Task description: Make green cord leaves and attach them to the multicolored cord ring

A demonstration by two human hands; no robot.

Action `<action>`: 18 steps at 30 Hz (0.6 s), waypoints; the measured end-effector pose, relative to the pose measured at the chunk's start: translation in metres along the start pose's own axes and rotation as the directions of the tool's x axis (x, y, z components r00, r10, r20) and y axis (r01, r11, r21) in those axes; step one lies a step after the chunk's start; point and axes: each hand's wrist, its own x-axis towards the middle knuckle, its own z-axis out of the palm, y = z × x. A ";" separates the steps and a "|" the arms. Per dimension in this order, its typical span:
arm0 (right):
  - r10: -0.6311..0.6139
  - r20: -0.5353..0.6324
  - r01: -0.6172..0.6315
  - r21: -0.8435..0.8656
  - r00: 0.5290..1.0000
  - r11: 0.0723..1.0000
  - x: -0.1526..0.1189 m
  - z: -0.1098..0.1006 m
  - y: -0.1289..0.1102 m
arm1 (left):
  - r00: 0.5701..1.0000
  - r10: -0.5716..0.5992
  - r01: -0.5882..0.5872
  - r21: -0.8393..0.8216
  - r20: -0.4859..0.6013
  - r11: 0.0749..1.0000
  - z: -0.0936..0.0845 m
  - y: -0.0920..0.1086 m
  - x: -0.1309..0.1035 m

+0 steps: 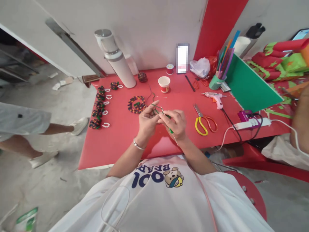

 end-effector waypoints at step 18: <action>0.032 0.020 -0.037 0.413 0.999 0.910 0.024 -0.022 0.008 | 0.896 -0.216 0.272 -0.095 0.387 0.958 -0.006 0.017 0.004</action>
